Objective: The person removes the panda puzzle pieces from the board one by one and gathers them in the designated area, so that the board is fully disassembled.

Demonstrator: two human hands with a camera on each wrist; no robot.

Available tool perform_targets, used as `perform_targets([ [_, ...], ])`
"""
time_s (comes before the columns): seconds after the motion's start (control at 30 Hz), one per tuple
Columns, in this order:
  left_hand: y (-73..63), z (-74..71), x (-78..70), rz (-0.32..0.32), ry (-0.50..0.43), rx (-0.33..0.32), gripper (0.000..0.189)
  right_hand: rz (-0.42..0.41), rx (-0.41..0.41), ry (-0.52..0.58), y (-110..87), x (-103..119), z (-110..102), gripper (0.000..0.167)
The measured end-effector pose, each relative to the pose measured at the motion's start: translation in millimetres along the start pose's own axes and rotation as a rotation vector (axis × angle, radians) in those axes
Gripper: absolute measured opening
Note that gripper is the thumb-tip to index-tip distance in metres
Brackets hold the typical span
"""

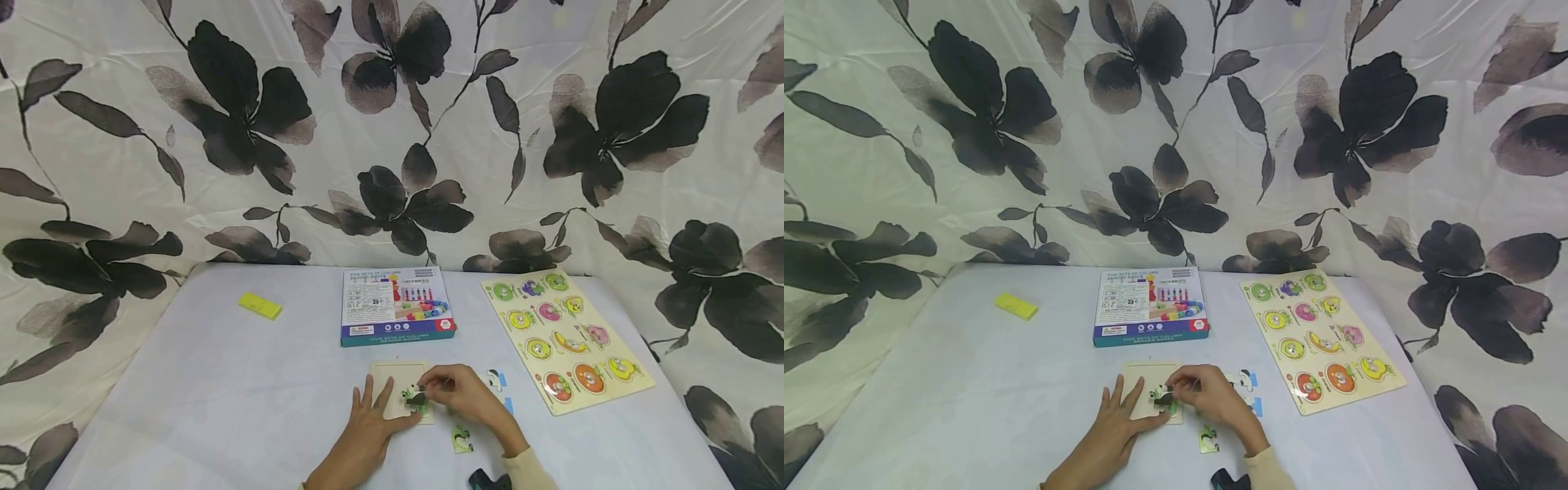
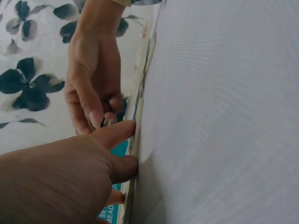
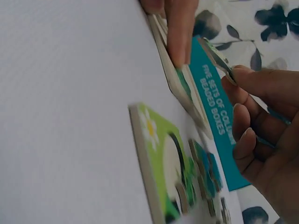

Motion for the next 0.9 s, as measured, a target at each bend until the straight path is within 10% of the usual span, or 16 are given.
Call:
perform_targets([
  [0.9,1.2,2.3,-0.7,-0.042,-0.038,-0.013,0.053,0.094,-0.076,0.1,-68.4,-68,-55,0.017],
])
Point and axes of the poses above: each hand's wrist, its own y-axis towards the middle knuckle, its own z-axis out of the palm, x = y × z, the point moved 3 cm from there along y, towards the middle knuckle, and after that the axes turned 14 degrees about z, right-handed, at the moved point
